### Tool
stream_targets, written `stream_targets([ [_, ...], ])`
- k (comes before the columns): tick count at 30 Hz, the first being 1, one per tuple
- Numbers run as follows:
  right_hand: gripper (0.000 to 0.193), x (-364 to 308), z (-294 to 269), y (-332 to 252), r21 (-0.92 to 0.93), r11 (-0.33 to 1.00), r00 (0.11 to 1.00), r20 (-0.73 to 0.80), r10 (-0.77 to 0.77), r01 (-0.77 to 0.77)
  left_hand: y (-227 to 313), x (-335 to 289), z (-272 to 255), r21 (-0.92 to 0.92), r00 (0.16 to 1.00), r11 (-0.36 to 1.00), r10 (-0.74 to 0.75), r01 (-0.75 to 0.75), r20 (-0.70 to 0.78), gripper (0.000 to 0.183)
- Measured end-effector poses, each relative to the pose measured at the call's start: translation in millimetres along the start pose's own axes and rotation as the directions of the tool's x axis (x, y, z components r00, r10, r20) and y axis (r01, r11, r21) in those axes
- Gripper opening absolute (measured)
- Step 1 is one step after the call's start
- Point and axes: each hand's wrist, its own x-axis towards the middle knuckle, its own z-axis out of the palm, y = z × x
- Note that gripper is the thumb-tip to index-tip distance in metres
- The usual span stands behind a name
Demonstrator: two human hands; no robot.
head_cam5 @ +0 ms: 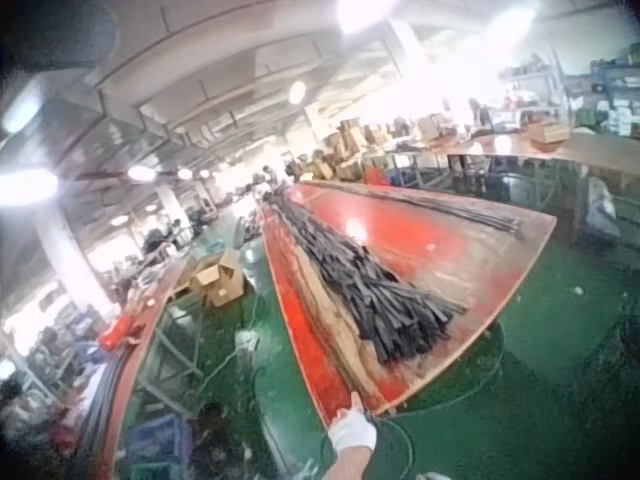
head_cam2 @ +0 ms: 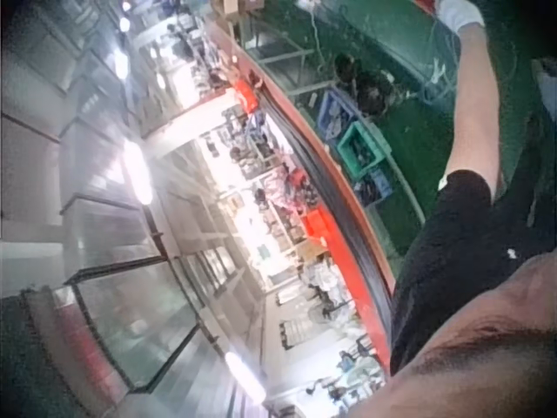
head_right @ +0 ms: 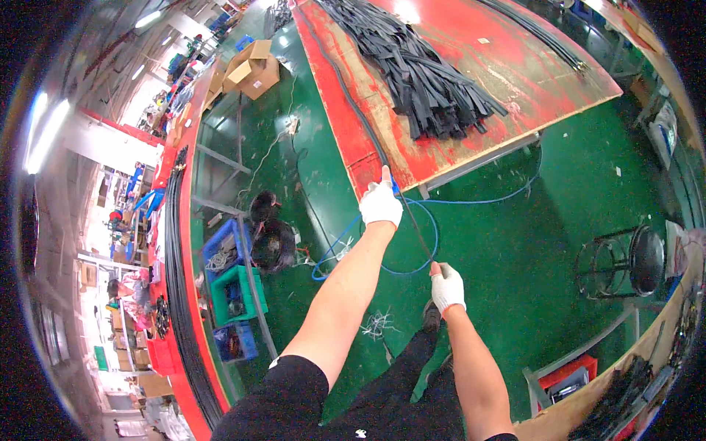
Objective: Measuring, organizing, and cutting long black rubber strips on a production table.
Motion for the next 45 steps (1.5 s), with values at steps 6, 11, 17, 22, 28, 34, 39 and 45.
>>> stream_targets([
  [6, 0.039, -118, -53, 65, -0.008, 0.998, 0.998, 0.004, 0.064, -0.064, -7, -1, 3, 0.039, 1.000, 0.999, -0.023, 0.023, -0.015, 0.073],
  [11, 0.036, -289, -143, 193, -0.113, 0.975, 0.982, -0.011, 0.191, -0.191, -3, -2, 1, 0.077, 1.000, 0.997, 0.007, -0.005, -0.018, 0.073],
  [17, 0.040, -375, -185, 261, 0.047, 0.884, 0.885, 0.023, 0.465, -0.466, -4, -1, 9, 0.091, 0.996, 0.994, 0.072, -0.067, -0.055, 0.072],
  [22, 0.040, -170, -87, 109, 0.059, 0.997, 0.981, 0.192, 0.031, -0.043, -8, 2, 11, -0.006, 0.998, 1.000, 0.022, -0.022, -0.059, 0.069],
  [28, 0.036, -2, 18, -3, 0.201, 0.973, 0.990, 0.110, 0.089, -0.110, -3, 0, 9, 0.020, 0.998, 1.000, -0.003, 0.004, -0.056, 0.064],
  [34, 0.032, -47, 0, 7, 0.148, 0.978, 0.989, 0.066, 0.135, -0.144, 1, 0, 8, 0.028, 0.999, 0.999, -0.030, 0.031, -0.023, 0.065],
  [39, 0.032, -127, -33, 56, 0.135, 0.978, 0.987, 0.047, 0.152, -0.157, -1, -3, 7, 0.090, 0.999, 0.996, 0.029, -0.027, -0.025, 0.061],
  [45, 0.033, -235, -93, 130, 0.012, 0.986, 0.985, -0.046, 0.166, -0.166, -6, -4, 12, 0.135, 0.996, 0.989, 0.072, -0.065, -0.047, 0.070],
])
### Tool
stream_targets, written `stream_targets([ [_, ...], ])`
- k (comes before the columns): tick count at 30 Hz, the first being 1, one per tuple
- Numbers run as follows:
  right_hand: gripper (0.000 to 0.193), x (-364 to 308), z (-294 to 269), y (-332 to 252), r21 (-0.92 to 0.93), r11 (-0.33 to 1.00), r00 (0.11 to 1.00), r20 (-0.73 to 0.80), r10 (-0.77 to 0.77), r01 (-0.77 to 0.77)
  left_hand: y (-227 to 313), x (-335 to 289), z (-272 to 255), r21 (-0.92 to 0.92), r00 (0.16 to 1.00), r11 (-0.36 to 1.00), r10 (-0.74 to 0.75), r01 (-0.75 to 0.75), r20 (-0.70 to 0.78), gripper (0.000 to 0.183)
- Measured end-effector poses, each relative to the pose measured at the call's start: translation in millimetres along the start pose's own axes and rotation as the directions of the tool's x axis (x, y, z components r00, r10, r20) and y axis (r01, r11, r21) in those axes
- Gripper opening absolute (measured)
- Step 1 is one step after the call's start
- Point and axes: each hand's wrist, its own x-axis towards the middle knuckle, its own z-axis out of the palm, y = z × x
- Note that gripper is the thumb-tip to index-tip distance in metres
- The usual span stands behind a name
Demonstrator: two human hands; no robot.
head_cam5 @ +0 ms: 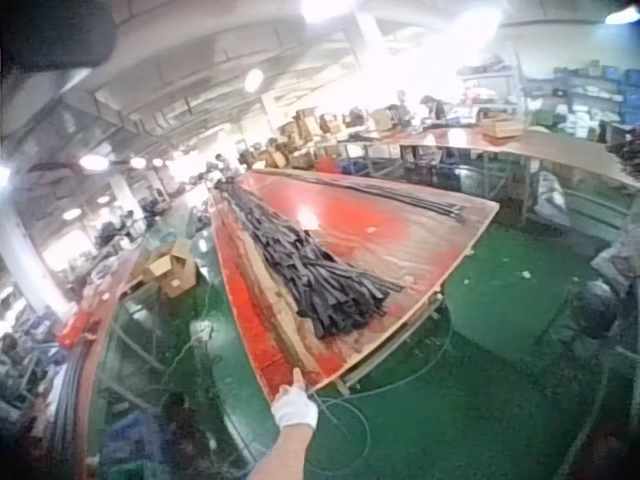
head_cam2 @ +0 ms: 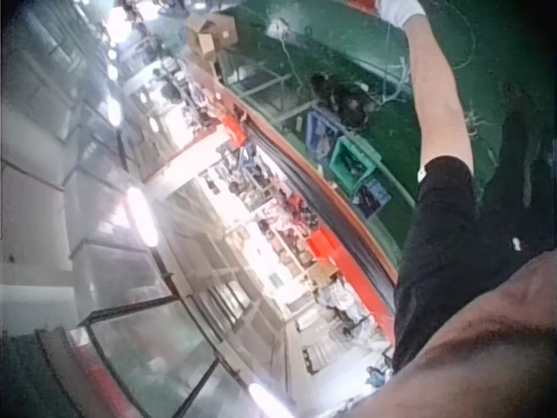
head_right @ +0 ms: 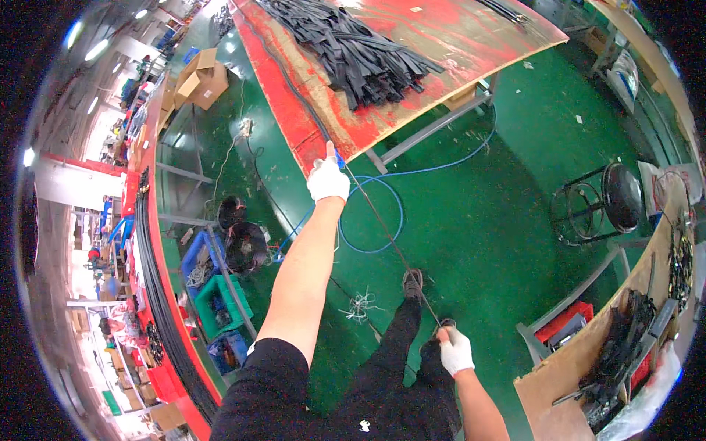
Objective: Measuring, organizing, and cutting long black rubber strips on a production table.
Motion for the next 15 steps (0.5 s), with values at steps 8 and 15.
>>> stream_targets([
  [8, 0.033, -33, -56, 63, 0.041, 0.963, 0.962, 0.073, 0.262, -0.266, -2, -1, -8, -0.049, 0.999, 0.998, 0.035, -0.033, 0.039, 0.075],
  [15, 0.037, 123, 42, -132, 0.295, 0.926, 0.940, 0.309, 0.142, -0.237, -1, 5, -13, -0.106, 0.996, 0.993, -0.052, 0.059, 0.069, 0.073],
])
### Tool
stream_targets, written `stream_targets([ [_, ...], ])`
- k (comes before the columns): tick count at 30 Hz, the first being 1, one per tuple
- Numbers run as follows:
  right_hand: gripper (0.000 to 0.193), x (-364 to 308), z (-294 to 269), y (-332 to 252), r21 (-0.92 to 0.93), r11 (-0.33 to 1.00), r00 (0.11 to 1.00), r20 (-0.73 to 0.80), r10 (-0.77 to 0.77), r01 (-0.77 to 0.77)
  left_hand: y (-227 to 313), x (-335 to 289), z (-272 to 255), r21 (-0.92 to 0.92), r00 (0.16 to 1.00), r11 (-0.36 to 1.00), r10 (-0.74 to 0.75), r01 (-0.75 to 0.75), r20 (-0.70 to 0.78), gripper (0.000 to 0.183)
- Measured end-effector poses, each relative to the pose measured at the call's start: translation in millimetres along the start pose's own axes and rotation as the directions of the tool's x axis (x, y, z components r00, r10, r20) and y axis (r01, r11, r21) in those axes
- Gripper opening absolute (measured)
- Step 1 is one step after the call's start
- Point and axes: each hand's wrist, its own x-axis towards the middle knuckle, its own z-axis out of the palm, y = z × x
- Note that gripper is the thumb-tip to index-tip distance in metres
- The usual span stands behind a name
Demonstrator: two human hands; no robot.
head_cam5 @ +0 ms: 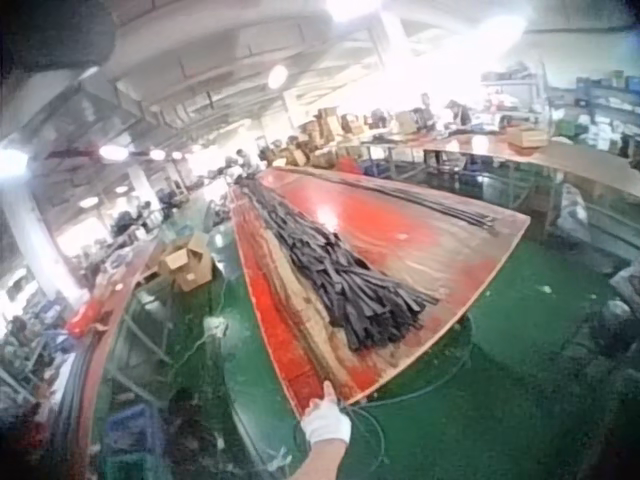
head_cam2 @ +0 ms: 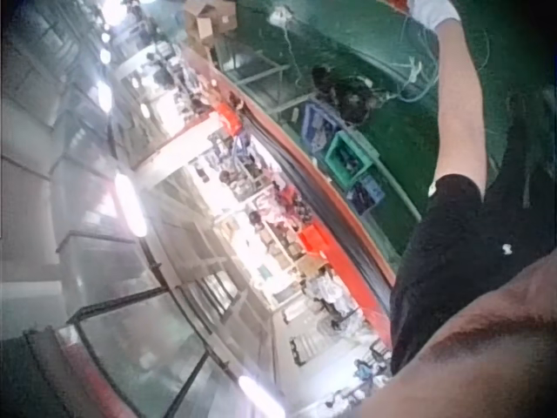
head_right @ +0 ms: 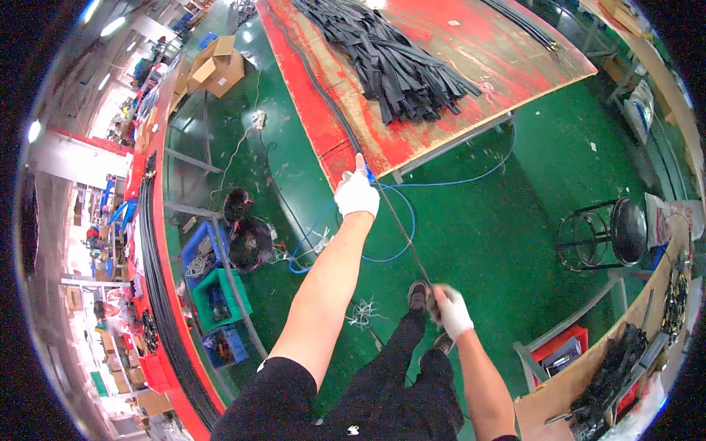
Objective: Measuring, organizing, and cutting long black rubber strips on a production table.
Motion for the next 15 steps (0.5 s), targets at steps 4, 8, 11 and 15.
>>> stream_targets([
  [4, 0.031, 73, 30, -7, -0.100, 0.967, 0.969, -0.055, -0.239, 0.233, 9, -1, 4, -0.004, 1.000, 1.000, -0.011, 0.011, -0.006, 0.073],
  [8, 0.031, 52, 37, 21, -0.197, 0.957, 0.965, -0.113, -0.236, 0.211, 8, -4, 7, 0.035, 0.999, 0.999, -0.033, 0.033, -0.006, 0.073],
  [11, 0.031, 27, 26, 49, -0.162, 0.953, 0.949, -0.142, -0.281, 0.257, 12, -4, 3, 0.059, 0.999, 0.998, -0.038, 0.039, -0.010, 0.074],
  [15, 0.034, -43, -13, 88, -0.111, 0.985, 0.982, -0.121, -0.148, 0.134, 7, -7, 4, 0.063, 0.999, 0.998, -0.006, 0.009, -0.045, 0.074],
])
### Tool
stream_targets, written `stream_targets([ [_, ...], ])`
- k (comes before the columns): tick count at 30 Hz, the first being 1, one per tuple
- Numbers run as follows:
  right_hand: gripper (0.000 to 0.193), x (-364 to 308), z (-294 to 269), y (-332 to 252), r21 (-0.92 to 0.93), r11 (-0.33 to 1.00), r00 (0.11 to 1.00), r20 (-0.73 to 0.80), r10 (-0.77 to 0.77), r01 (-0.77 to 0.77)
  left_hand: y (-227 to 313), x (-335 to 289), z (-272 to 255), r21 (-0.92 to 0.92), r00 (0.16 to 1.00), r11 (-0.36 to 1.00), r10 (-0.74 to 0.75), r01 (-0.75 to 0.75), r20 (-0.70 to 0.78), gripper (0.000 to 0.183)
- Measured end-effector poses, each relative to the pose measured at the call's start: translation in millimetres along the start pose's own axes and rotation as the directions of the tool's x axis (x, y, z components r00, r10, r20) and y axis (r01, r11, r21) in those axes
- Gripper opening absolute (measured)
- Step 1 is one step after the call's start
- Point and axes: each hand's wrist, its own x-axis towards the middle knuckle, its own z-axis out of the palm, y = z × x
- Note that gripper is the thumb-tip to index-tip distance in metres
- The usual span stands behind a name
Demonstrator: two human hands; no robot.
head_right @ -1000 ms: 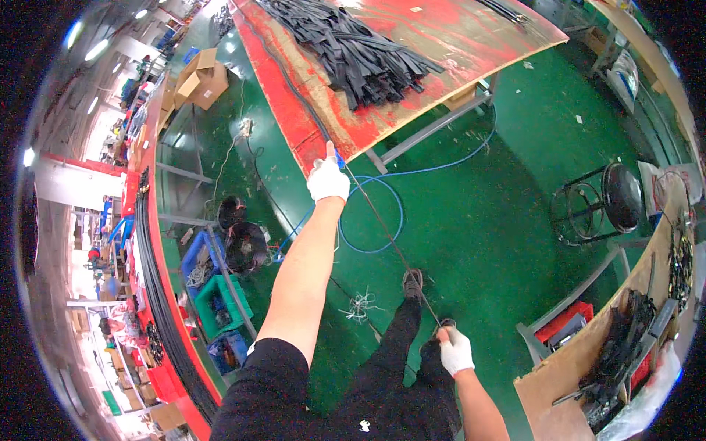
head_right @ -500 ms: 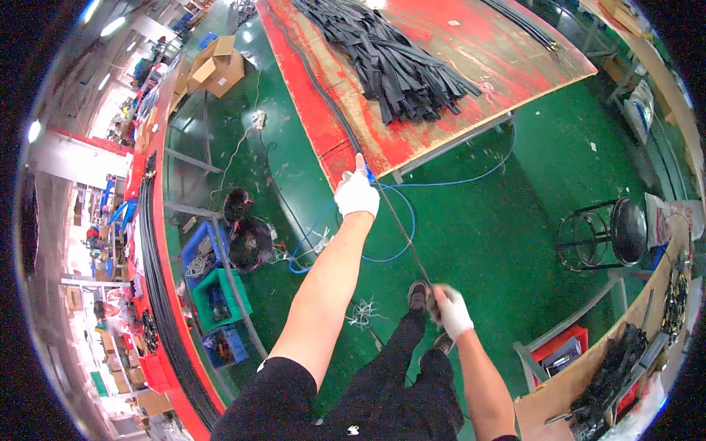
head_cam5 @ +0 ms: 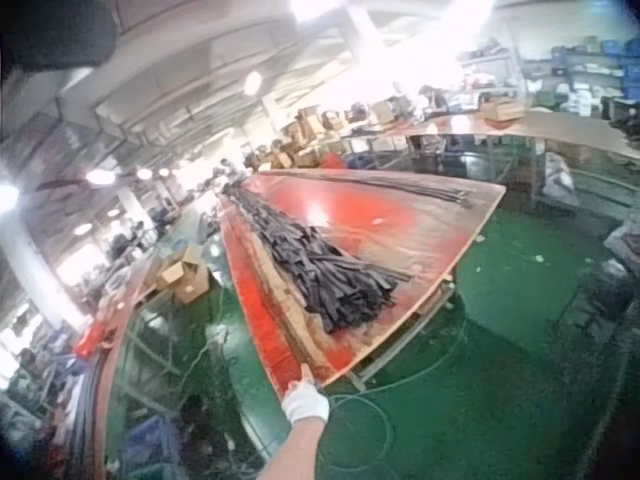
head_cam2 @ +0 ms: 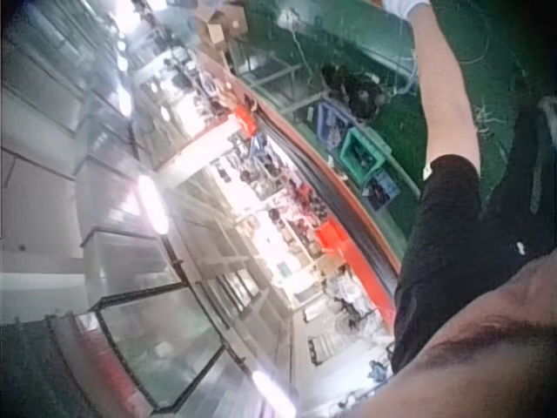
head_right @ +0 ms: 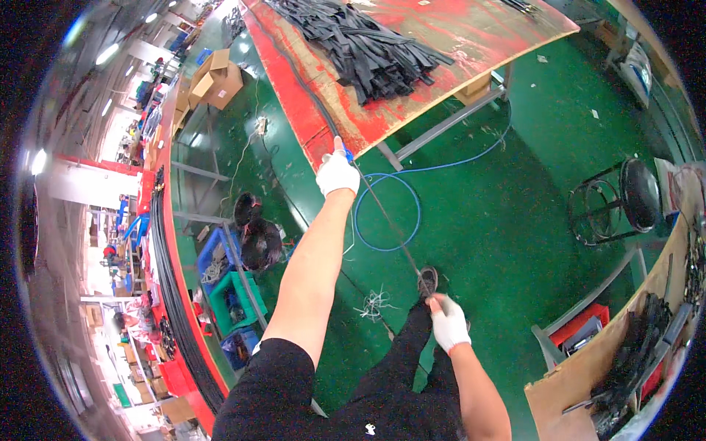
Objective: Measuring, organizing, and cutting long black rubber strips on a production table.
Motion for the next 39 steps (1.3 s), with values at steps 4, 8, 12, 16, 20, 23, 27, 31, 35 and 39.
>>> stream_targets([
  [4, 0.033, -82, -62, 73, -0.182, 0.983, 0.994, -0.091, -0.056, 0.039, 1, -1, -2, 0.032, 1.000, 0.999, 0.027, -0.027, 0.012, 0.073],
  [8, 0.027, -146, -119, 130, -0.050, 0.977, 0.975, -0.093, 0.200, -0.205, 0, -2, 1, 0.030, 0.998, 0.998, 0.054, -0.055, 0.017, 0.073],
  [12, 0.033, -113, -133, 87, -0.030, 0.945, 0.939, 0.108, 0.328, -0.326, -5, 3, 5, 0.003, 0.998, 0.998, 0.059, -0.059, 0.008, 0.075],
  [16, 0.048, 29, -48, -24, 0.094, 0.994, 0.940, 0.340, 0.019, -0.054, -12, 4, 9, -0.024, 0.999, 0.999, 0.047, -0.047, 0.011, 0.075],
  [20, 0.037, 121, 42, -118, 0.184, 0.981, 0.956, 0.292, 0.005, -0.061, -2, 6, 1, -0.053, 0.999, 0.998, 0.040, -0.039, 0.015, 0.075],
  [23, 0.032, 140, 63, -98, 0.053, 0.998, 0.985, 0.168, -0.030, 0.021, -2, 7, 5, -0.041, 0.999, 0.999, 0.024, -0.023, 0.030, 0.075],
  [27, 0.028, 103, 36, -60, -0.077, 0.993, 0.995, 0.057, -0.087, 0.091, -4, 3, 3, -0.020, 0.999, 0.999, 0.038, -0.038, 0.012, 0.076],
  [31, 0.029, 26, -8, -16, -0.058, 0.998, 0.999, 0.038, -0.016, 0.018, -10, 1, 3, 0.010, 0.999, 0.999, 0.046, -0.046, 0.002, 0.076],
  [35, 0.029, -67, -67, 39, -0.148, 0.988, 0.998, 0.023, 0.053, -0.049, -4, 1, 3, 0.004, 0.999, 1.000, 0.031, -0.031, 0.018, 0.076],
  [39, 0.030, -140, -115, 99, -0.189, 0.965, 0.983, -0.037, 0.178, -0.182, -4, 0, 2, 0.035, 0.999, 0.999, 0.040, -0.041, 0.015, 0.077],
])
